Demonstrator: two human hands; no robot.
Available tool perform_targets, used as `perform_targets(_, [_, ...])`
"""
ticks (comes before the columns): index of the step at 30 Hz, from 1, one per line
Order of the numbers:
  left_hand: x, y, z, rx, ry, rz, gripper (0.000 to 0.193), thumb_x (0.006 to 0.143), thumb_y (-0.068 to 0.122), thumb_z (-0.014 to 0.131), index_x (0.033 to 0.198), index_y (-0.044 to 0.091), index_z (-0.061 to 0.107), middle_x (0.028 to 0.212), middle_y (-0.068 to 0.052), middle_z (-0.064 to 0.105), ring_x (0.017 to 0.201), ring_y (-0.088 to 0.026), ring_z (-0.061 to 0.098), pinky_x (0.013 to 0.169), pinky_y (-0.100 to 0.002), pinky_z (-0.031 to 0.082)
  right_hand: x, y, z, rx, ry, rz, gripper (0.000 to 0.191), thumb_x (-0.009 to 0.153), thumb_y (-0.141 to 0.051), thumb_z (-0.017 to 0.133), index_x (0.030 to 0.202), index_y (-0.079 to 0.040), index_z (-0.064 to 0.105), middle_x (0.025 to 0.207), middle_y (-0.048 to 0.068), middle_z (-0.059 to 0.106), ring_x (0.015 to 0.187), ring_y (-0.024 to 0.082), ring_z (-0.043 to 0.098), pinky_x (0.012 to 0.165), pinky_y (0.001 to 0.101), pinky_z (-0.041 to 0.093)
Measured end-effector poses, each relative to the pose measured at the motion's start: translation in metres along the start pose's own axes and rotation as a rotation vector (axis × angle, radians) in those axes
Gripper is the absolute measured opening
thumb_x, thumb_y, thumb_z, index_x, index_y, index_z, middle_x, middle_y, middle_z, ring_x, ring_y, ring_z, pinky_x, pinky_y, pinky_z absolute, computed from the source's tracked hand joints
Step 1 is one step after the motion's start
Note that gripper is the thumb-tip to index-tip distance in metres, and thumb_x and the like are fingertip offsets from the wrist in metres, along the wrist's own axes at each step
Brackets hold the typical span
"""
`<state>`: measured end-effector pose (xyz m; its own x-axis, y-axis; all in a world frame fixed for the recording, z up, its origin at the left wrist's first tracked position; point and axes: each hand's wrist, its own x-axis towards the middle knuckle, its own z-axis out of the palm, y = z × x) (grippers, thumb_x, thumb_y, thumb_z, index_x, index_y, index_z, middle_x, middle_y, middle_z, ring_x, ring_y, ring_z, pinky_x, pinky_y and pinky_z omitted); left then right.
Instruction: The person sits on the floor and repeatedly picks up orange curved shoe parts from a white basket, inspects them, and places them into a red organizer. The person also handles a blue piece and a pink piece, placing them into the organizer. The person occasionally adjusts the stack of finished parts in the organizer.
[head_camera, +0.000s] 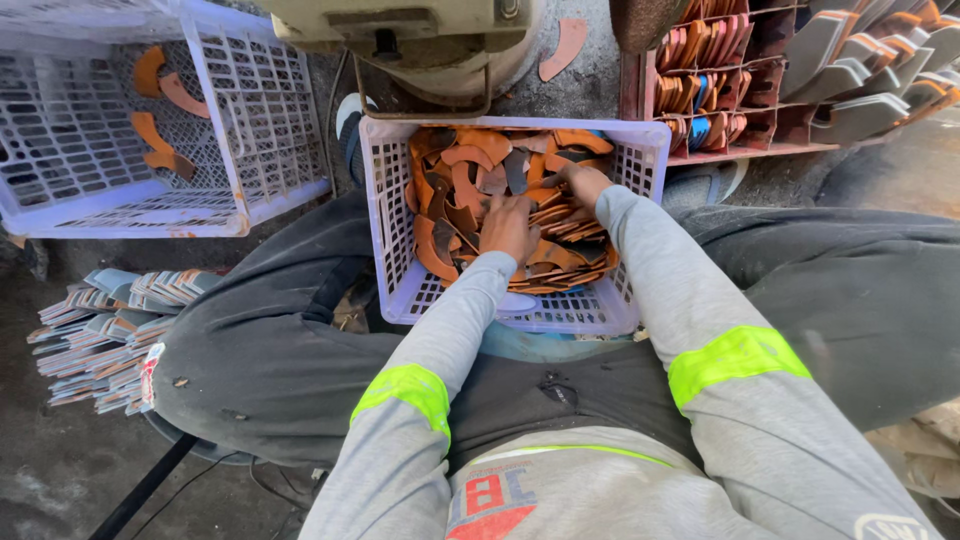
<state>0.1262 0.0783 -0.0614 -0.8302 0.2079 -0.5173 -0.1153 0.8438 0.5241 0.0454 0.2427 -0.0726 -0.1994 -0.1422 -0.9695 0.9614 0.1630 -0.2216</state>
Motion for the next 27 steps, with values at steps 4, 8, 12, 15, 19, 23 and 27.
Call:
perform_targets(4, [-0.016, 0.007, -0.002, 0.015, 0.001, -0.021, 0.03, 0.087, 0.027, 0.078, 0.113, 0.011, 0.075, 0.114, -0.008, 0.07, 0.115, -0.036, 0.053, 0.099, -0.047, 0.048, -0.006, 0.022, -0.002, -0.035, -0.163, -0.166, 0.041, 0.088, -0.004, 0.056, 0.128, 0.0, 0.065, 0.124, 0.022, 0.064, 0.101, 0.034, 0.071, 0.077, 0.046, 0.066])
perform_targets(8, [-0.036, 0.021, -0.001, -0.034, 0.092, 0.022, 0.027, 0.09, 0.024, 0.073, 0.116, 0.018, 0.078, 0.109, -0.007, 0.074, 0.109, -0.035, 0.054, 0.095, -0.049, 0.048, -0.024, 0.047, -0.006, -0.286, -0.072, -0.368, 0.034, 0.092, -0.002, 0.062, 0.123, -0.008, 0.073, 0.118, 0.013, 0.071, 0.096, 0.025, 0.073, 0.076, 0.0386, 0.066])
perform_targets(12, [-0.055, 0.036, 0.01, -0.15, 0.125, 0.019, 0.025, 0.093, 0.03, 0.073, 0.115, 0.018, 0.078, 0.113, -0.007, 0.076, 0.106, -0.035, 0.058, 0.096, -0.048, 0.049, -0.047, 0.077, -0.009, -0.372, 0.087, -0.39, 0.023, 0.093, -0.015, 0.069, 0.113, -0.015, 0.078, 0.111, 0.011, 0.077, 0.094, 0.026, 0.076, 0.078, 0.0388, 0.065])
perform_targets(15, [-0.071, 0.048, 0.007, -0.318, 0.137, 0.064, 0.028, 0.087, 0.031, 0.08, 0.109, 0.013, 0.08, 0.113, -0.01, 0.075, 0.103, -0.032, 0.065, 0.092, -0.044, 0.053, -0.071, 0.094, -0.015, -0.736, 0.346, -1.13, 0.027, 0.079, -0.009, 0.083, 0.106, -0.011, 0.083, 0.114, 0.022, 0.072, 0.103, 0.038, 0.07, 0.088, 0.0434, 0.056])
perform_targets(19, [-0.131, 0.047, -0.003, -0.555, 0.0, -0.154, 0.036, 0.074, 0.03, 0.088, 0.101, 0.007, 0.08, 0.097, -0.01, 0.08, 0.081, -0.021, 0.077, 0.078, -0.036, 0.061, -0.122, 0.125, -0.018, -0.879, 0.43, -1.022, 0.019, 0.086, -0.01, 0.077, 0.104, -0.013, 0.082, 0.104, 0.023, 0.07, 0.092, 0.042, 0.068, 0.084, 0.0455, 0.054])
perform_targets(23, [-0.223, 0.055, -0.032, -0.566, 0.03, -0.095, 0.033, 0.075, 0.027, 0.091, 0.094, 0.001, 0.082, 0.089, -0.011, 0.08, 0.074, -0.017, 0.072, 0.074, -0.031, 0.058, -0.217, 0.169, -0.006, -0.847, 0.395, -1.115, 0.021, 0.088, -0.015, 0.077, 0.108, -0.007, 0.078, 0.096, 0.02, 0.071, 0.087, 0.04, 0.069, 0.08, 0.046, 0.054])
perform_targets(27, [-0.334, 0.075, -0.048, -0.761, 0.043, -0.166, 0.033, 0.084, 0.026, 0.085, 0.1, -0.001, 0.078, 0.091, -0.01, 0.077, 0.075, -0.017, 0.07, 0.064, -0.033, 0.058, -0.336, 0.225, 0.01, -0.72, 0.361, -0.98, 0.025, 0.096, -0.016, 0.075, 0.108, 0.004, 0.068, 0.088, 0.015, 0.071, 0.078, 0.028, 0.072, 0.074, 0.0402, 0.057])
